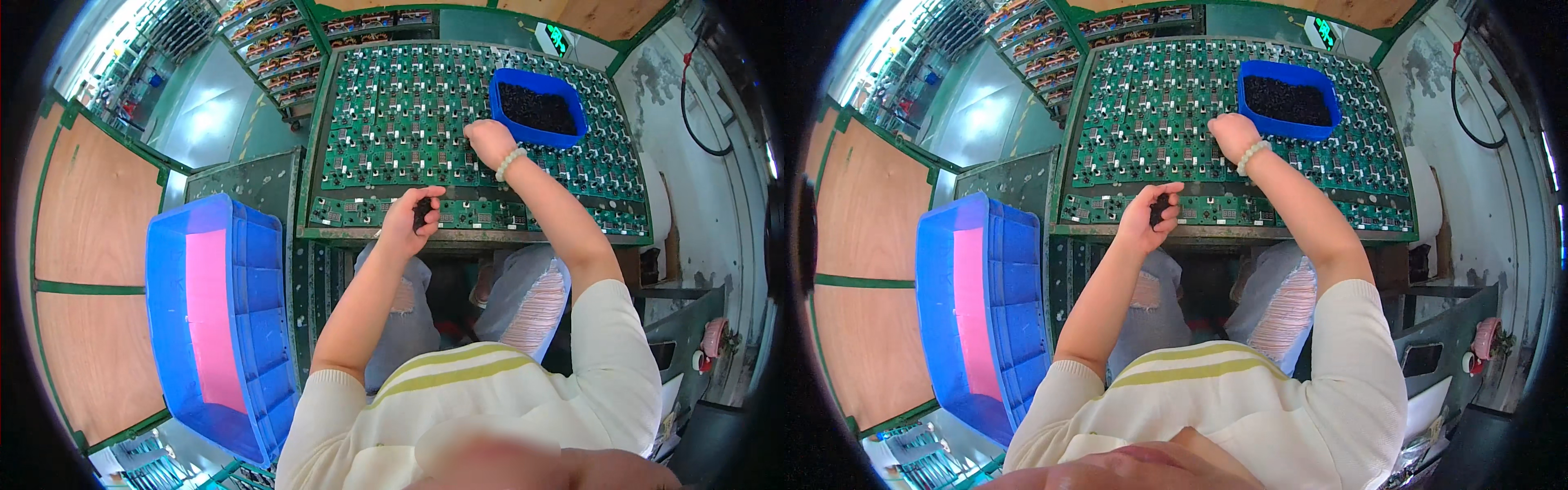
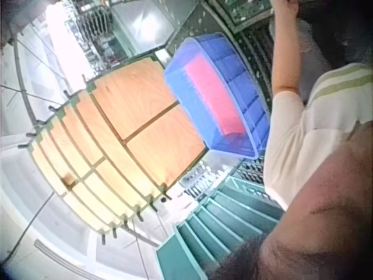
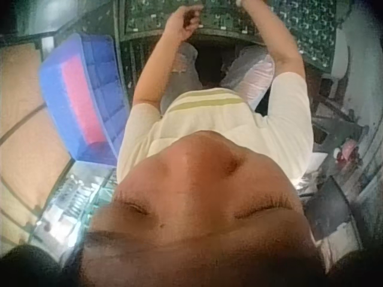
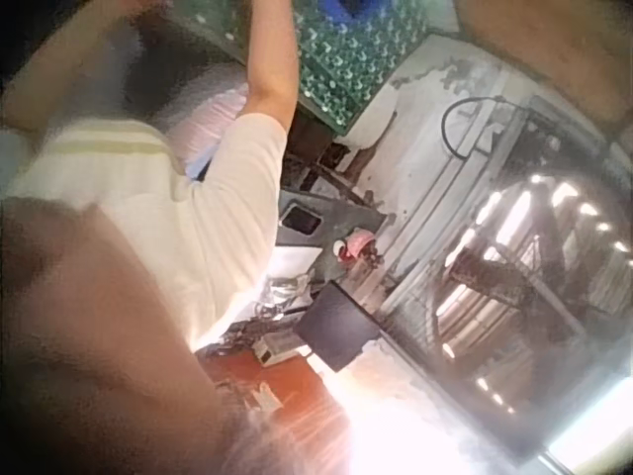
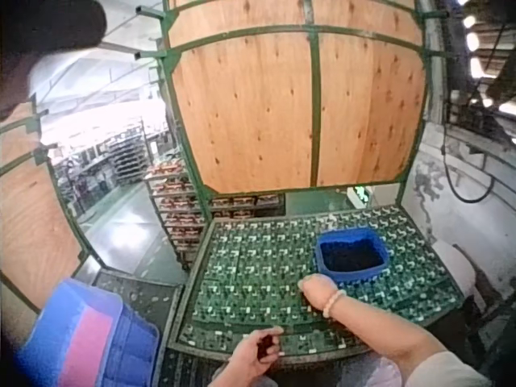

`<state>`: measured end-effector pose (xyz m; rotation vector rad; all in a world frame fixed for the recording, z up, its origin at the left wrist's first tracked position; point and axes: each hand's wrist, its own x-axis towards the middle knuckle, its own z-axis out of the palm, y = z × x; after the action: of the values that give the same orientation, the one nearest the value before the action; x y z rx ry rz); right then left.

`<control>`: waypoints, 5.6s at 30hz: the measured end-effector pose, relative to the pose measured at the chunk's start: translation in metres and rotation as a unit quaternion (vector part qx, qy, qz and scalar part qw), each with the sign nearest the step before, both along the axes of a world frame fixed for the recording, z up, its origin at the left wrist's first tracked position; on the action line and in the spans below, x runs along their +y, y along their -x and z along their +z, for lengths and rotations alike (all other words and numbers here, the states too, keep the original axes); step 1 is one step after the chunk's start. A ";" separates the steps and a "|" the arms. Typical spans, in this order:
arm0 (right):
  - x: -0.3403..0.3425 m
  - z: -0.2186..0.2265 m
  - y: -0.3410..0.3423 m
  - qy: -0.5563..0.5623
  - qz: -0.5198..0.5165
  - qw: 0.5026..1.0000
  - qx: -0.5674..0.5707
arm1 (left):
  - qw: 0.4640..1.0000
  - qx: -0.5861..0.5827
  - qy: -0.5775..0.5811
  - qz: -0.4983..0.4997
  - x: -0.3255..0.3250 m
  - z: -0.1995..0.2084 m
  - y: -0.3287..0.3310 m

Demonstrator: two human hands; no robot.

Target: Placing small electronic components into slots on a tray of green circuit boards.

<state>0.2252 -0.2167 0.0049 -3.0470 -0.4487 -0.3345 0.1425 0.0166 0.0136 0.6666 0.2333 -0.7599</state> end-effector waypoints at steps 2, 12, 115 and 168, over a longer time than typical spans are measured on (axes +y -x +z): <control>0.003 0.004 -0.001 0.004 0.013 1.000 -0.002 | 1.000 -0.006 -0.008 0.001 0.002 -0.001 0.001; 0.015 0.020 -0.018 0.030 -0.033 0.995 0.089 | 1.000 -0.004 -0.001 -0.015 -0.001 -0.004 0.006; 0.118 0.001 0.038 -0.015 -0.068 0.997 0.023 | 0.997 -0.029 -0.066 0.000 0.056 -0.017 0.090; -0.235 -0.005 0.242 -0.158 -0.222 0.961 0.036 | 0.989 -0.066 -0.001 -0.132 -0.090 0.030 0.081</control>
<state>-0.0172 -0.4520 -0.0003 -2.7971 0.2781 -0.2761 0.0619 -0.0731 0.0437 0.7558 0.0236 -0.9644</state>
